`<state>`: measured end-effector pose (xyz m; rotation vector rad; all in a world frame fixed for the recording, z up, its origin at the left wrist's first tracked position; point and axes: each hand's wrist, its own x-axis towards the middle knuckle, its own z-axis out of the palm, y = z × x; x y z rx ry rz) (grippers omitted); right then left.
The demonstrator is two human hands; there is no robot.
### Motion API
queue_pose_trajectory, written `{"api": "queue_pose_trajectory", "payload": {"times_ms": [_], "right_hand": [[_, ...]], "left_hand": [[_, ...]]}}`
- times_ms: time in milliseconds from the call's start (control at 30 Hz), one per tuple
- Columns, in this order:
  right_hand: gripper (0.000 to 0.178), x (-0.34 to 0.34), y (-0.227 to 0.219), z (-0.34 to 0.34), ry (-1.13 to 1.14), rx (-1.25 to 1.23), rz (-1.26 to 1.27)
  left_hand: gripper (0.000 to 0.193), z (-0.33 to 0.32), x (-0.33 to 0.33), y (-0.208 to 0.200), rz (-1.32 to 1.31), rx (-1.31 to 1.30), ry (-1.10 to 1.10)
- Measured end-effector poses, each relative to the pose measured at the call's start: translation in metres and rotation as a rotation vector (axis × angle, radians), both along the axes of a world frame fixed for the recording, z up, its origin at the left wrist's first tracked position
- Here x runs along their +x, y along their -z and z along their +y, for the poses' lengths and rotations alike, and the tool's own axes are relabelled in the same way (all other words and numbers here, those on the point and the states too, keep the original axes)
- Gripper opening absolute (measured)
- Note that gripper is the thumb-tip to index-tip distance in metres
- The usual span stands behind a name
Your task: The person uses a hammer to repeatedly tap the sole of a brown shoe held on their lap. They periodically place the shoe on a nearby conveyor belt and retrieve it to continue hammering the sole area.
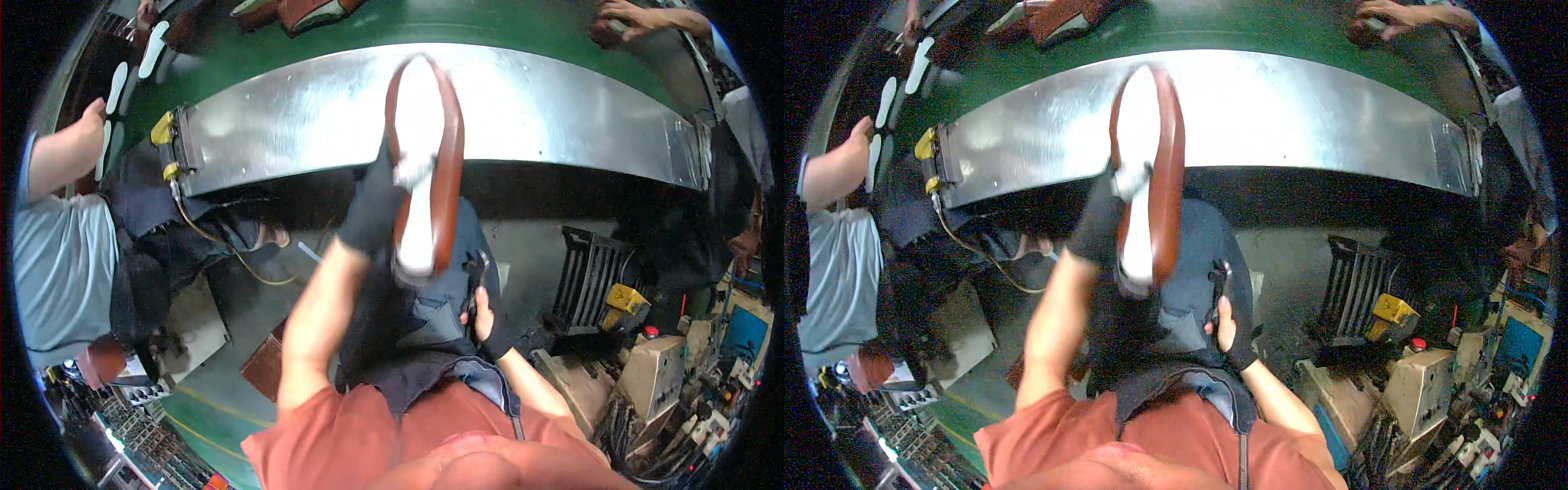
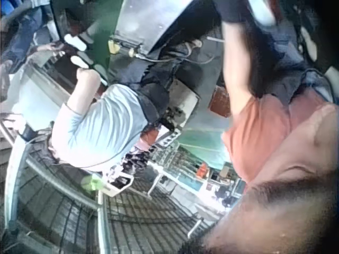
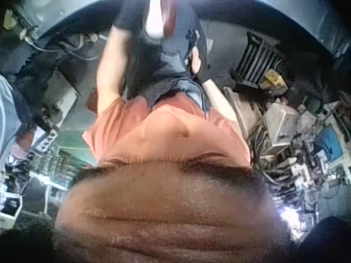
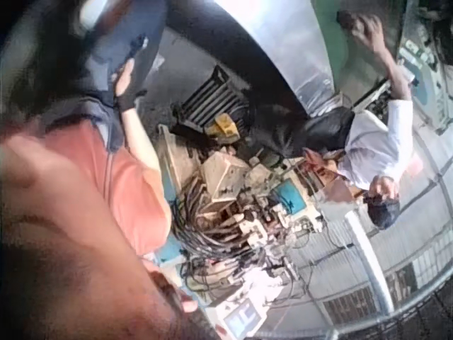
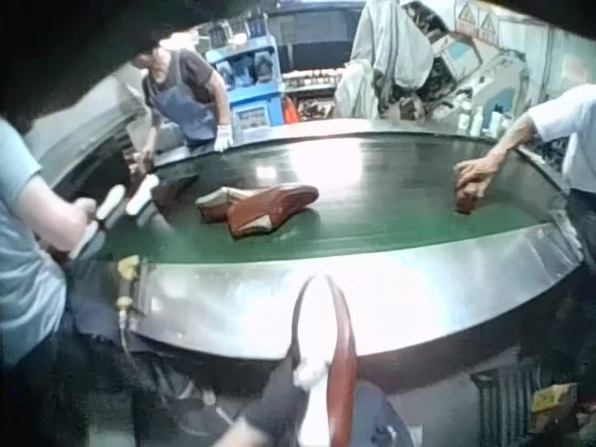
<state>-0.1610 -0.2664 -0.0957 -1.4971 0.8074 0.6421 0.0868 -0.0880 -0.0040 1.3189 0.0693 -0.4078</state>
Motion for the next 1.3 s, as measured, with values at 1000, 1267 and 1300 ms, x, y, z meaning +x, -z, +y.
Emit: {"api": "queue_pose_trajectory", "payload": {"times_ms": [1000,1267,1300], "right_hand": [[0.052,0.105,0.014,0.001,-0.065,0.012,-0.083],[0.044,0.082,-0.014,0.003,-0.066,0.031,-0.426],[0.045,0.077,-0.016,0.003,-0.039,0.049,-0.390]], "left_hand": [[0.074,0.084,0.304,-0.006,-0.594,0.811,0.558],[0.057,0.092,0.114,-0.065,-0.518,0.684,-0.002],[0.056,0.104,0.072,-0.061,-0.583,0.650,-0.034]]}}
